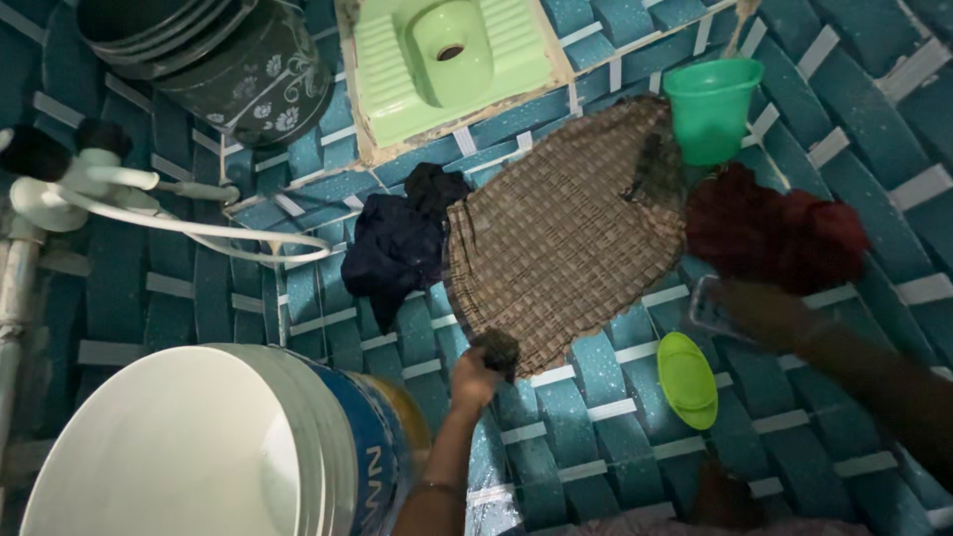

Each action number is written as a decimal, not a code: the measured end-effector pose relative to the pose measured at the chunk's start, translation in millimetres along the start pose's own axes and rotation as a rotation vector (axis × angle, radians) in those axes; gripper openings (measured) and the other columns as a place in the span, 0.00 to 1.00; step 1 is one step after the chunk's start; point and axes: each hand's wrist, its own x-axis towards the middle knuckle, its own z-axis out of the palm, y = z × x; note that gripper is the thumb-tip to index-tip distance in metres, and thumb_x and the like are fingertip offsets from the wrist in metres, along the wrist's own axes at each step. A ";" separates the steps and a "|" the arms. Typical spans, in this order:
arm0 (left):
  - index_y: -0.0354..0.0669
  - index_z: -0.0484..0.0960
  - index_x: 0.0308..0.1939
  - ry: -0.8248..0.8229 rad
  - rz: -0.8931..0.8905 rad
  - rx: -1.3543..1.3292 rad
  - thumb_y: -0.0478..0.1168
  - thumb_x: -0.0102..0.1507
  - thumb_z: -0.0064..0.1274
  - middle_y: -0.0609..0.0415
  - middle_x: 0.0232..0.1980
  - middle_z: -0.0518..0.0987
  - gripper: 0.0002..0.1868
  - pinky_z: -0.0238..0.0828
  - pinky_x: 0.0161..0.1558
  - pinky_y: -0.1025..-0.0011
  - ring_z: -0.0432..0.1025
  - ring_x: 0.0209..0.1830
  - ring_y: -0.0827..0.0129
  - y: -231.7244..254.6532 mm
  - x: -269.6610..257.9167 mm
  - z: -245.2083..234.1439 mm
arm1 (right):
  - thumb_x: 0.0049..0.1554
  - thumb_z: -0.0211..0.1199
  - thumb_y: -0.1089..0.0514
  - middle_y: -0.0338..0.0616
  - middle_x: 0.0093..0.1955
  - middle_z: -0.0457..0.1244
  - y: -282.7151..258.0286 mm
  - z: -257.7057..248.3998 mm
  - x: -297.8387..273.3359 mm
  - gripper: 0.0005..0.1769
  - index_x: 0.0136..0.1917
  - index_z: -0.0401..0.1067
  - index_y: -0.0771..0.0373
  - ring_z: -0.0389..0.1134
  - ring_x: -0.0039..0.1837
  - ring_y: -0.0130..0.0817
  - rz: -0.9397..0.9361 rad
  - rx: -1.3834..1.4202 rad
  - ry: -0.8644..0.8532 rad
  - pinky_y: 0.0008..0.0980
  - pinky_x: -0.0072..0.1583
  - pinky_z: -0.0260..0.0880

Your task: The person washes clothes in a bucket of soapy water, then rinses them and scrubs a mat on the floor with a brush.

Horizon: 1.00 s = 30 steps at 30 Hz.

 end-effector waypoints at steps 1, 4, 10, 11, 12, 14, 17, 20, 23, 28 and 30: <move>0.38 0.84 0.53 0.004 0.254 0.074 0.31 0.53 0.57 0.44 0.50 0.86 0.23 0.78 0.53 0.64 0.82 0.51 0.56 12.5 0.6 -3.8 | 0.54 0.65 0.48 0.46 0.57 0.66 -10.1 -6.6 -5.1 0.26 0.65 0.66 0.51 0.73 0.53 0.43 0.005 -0.101 0.067 0.43 0.53 0.75; 0.44 0.80 0.59 -0.104 0.223 0.269 0.35 0.52 0.63 0.42 0.61 0.81 0.29 0.72 0.61 0.62 0.74 0.61 0.47 38.2 -5.4 -9.9 | 0.58 0.60 0.42 0.42 0.57 0.65 -43.6 -22.5 -8.5 0.22 0.63 0.64 0.49 0.71 0.55 0.40 0.051 -0.333 0.185 0.41 0.54 0.75; 0.52 0.50 0.80 -0.570 -0.001 0.833 0.37 0.55 0.57 0.44 0.83 0.46 0.51 0.40 0.76 0.42 0.35 0.83 0.42 16.4 14.2 22.8 | 0.58 0.56 0.49 0.47 0.65 0.61 -63.5 -39.3 -21.3 0.25 0.68 0.62 0.50 0.68 0.59 0.41 0.041 -0.548 0.056 0.38 0.53 0.76; 0.52 0.50 0.80 -0.573 0.000 0.830 0.37 0.55 0.57 0.44 0.83 0.46 0.51 0.40 0.76 0.42 0.35 0.83 0.42 7.1 11.6 24.7 | 0.59 0.56 0.45 0.46 0.63 0.62 -62.2 -37.2 -23.0 0.25 0.66 0.63 0.55 0.68 0.60 0.37 0.158 -0.533 0.068 0.38 0.54 0.76; 0.50 0.52 0.79 -0.549 0.073 0.861 0.41 0.59 0.55 0.44 0.83 0.47 0.46 0.40 0.76 0.40 0.37 0.83 0.39 -1.9 4.9 23.1 | 0.59 0.56 0.45 0.46 0.63 0.62 -59.4 -35.7 -24.3 0.25 0.66 0.63 0.55 0.68 0.60 0.37 0.160 -0.535 0.064 0.38 0.54 0.76; 0.48 0.55 0.78 -0.521 0.149 0.890 0.45 0.63 0.53 0.44 0.84 0.47 0.41 0.39 0.76 0.38 0.39 0.82 0.36 -3.7 2.8 20.3 | 0.59 0.56 0.49 0.43 0.66 0.60 -51.6 -33.8 -25.2 0.22 0.66 0.63 0.49 0.68 0.60 0.37 0.122 -0.504 -0.042 0.36 0.56 0.75; 0.46 0.53 0.78 -0.590 0.217 0.998 0.45 0.65 0.50 0.46 0.83 0.45 0.39 0.36 0.76 0.41 0.38 0.82 0.37 9.1 -9.0 5.7 | 0.61 0.58 0.46 0.37 0.59 0.66 -34.4 -29.2 -22.5 0.14 0.59 0.70 0.48 0.71 0.59 0.32 0.078 0.012 0.023 0.36 0.61 0.75; 0.43 0.56 0.76 -0.563 0.215 1.066 0.46 0.67 0.48 0.42 0.82 0.48 0.35 0.39 0.75 0.42 0.42 0.81 0.38 7.4 -17.7 11.7 | 0.61 0.58 0.48 0.40 0.59 0.67 -13.1 -40.0 -6.4 0.17 0.63 0.70 0.50 0.72 0.59 0.34 0.125 0.164 -0.018 0.38 0.60 0.75; 0.39 0.60 0.75 -0.512 0.239 1.077 0.47 0.69 0.46 0.38 0.81 0.52 0.32 0.42 0.74 0.44 0.46 0.79 0.39 -5.1 -1.9 29.3 | 0.60 0.59 0.50 0.44 0.60 0.69 -11.7 -63.9 28.4 0.22 0.67 0.70 0.53 0.72 0.58 0.37 0.250 0.708 -0.005 0.41 0.60 0.74; 0.46 0.71 0.70 -0.735 0.203 1.210 0.44 0.63 0.49 0.44 0.77 0.60 0.29 0.48 0.74 0.50 0.53 0.78 0.48 17.6 9.8 23.5 | 0.61 0.59 0.51 0.43 0.53 0.67 -33.9 -40.6 138.3 0.24 0.68 0.69 0.58 0.69 0.50 0.33 0.069 1.536 0.096 0.39 0.50 0.73; 0.45 0.74 0.68 -0.720 0.182 1.207 0.44 0.63 0.49 0.44 0.77 0.62 0.28 0.52 0.72 0.52 0.55 0.77 0.49 20.2 5.6 16.8 | 0.64 0.58 0.50 0.43 0.50 0.68 -60.5 -6.3 188.9 0.20 0.64 0.71 0.62 0.69 0.47 0.31 -0.066 1.525 0.182 0.35 0.47 0.72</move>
